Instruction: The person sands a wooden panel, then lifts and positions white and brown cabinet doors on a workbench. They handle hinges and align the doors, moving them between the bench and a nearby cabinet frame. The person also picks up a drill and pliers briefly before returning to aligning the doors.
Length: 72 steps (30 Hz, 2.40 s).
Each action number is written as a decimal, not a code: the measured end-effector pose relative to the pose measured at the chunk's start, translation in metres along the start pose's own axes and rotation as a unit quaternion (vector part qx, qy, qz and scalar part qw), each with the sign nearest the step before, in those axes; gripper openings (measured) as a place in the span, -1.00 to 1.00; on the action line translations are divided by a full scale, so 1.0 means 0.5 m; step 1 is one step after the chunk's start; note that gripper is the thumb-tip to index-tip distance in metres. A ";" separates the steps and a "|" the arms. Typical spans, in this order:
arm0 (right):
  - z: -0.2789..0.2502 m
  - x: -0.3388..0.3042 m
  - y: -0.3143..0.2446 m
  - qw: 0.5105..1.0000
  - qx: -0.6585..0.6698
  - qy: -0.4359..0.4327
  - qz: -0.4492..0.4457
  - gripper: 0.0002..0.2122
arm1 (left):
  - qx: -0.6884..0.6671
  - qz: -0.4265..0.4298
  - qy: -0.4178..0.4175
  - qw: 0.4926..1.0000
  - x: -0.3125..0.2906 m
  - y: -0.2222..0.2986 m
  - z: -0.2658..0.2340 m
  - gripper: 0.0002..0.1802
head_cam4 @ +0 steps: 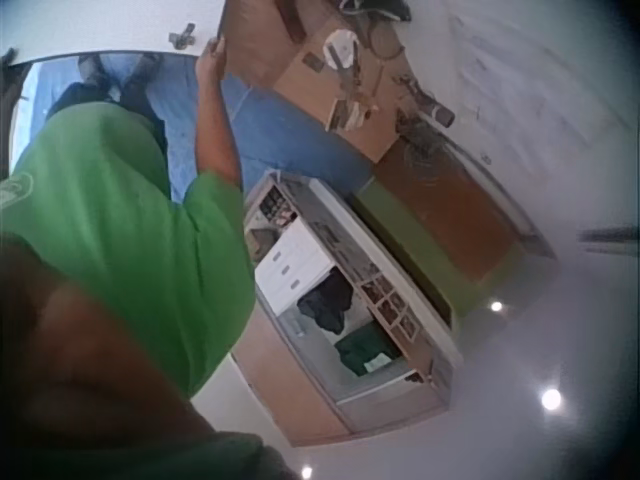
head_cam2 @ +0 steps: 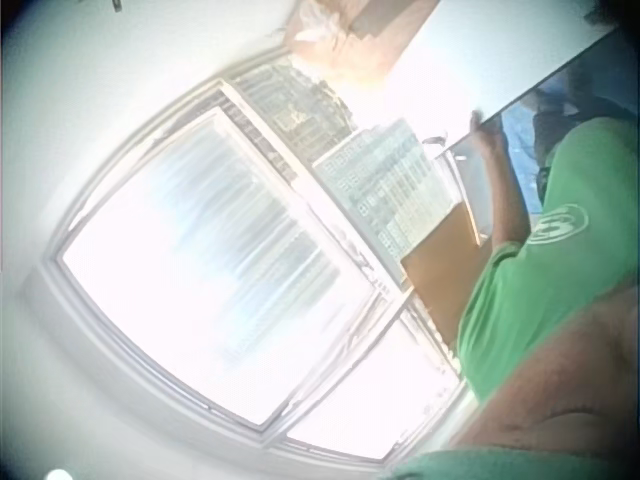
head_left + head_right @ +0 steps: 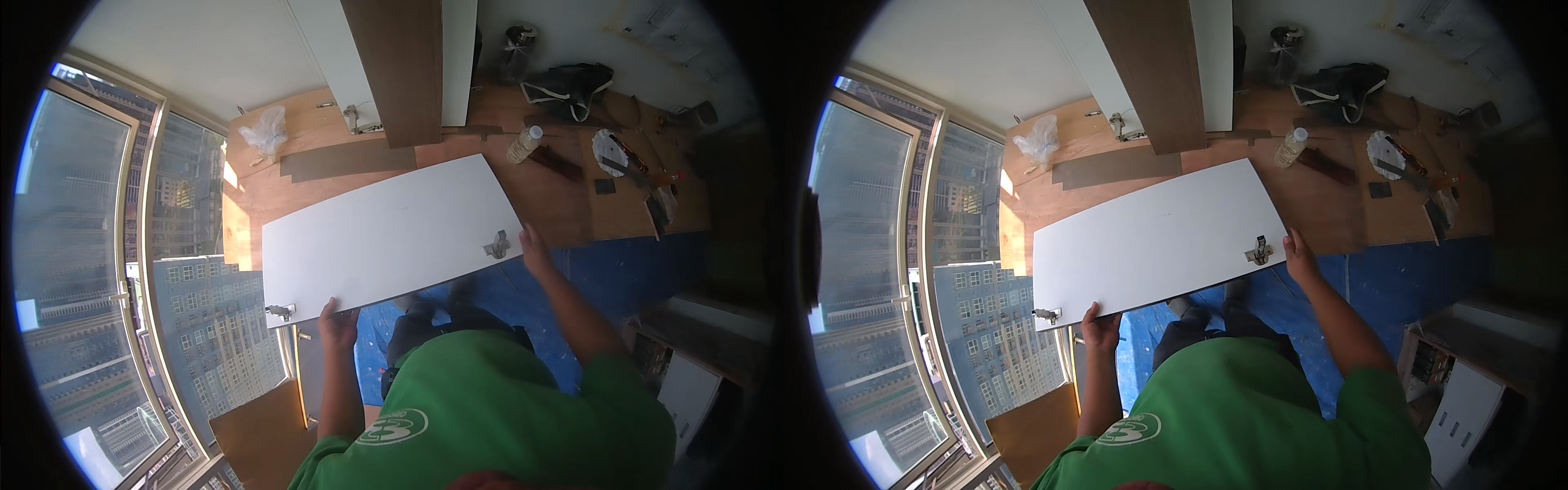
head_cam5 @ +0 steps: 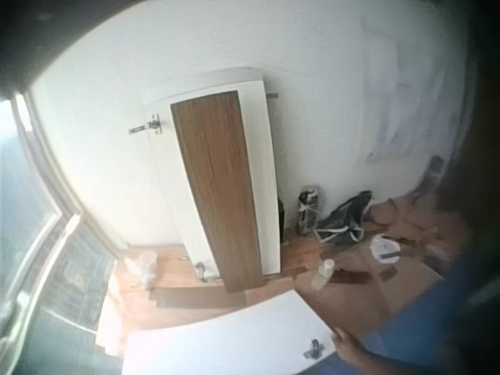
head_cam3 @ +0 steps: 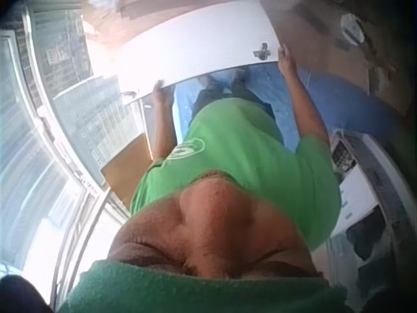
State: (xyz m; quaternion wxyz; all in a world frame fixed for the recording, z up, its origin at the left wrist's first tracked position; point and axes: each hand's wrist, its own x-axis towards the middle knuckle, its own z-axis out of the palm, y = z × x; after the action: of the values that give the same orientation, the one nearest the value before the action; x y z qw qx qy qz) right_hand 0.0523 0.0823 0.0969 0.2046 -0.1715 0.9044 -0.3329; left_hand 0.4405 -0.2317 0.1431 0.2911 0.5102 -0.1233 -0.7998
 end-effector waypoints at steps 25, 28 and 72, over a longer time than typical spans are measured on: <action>0.102 -0.114 -0.100 0.962 -0.206 -0.132 0.122 -0.52 | -0.057 -0.030 0.089 0.994 0.288 -0.037 -0.107 -0.45; 0.087 -0.138 -0.059 0.969 -0.166 -0.152 0.103 -0.48 | -0.020 -0.037 0.078 0.996 0.295 -0.032 -0.093 -0.44; -0.068 -0.358 0.409 0.830 0.096 -0.313 0.452 -0.36 | 0.800 0.162 -0.159 0.555 0.135 -0.105 -0.355 -0.56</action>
State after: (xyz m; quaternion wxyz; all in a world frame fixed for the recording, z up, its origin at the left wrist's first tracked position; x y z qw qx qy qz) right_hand 0.1536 0.3272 0.0289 0.6196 0.1817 0.7322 -0.2167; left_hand 0.5593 -0.2121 -0.0127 -0.1365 0.3690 -0.8375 -0.3793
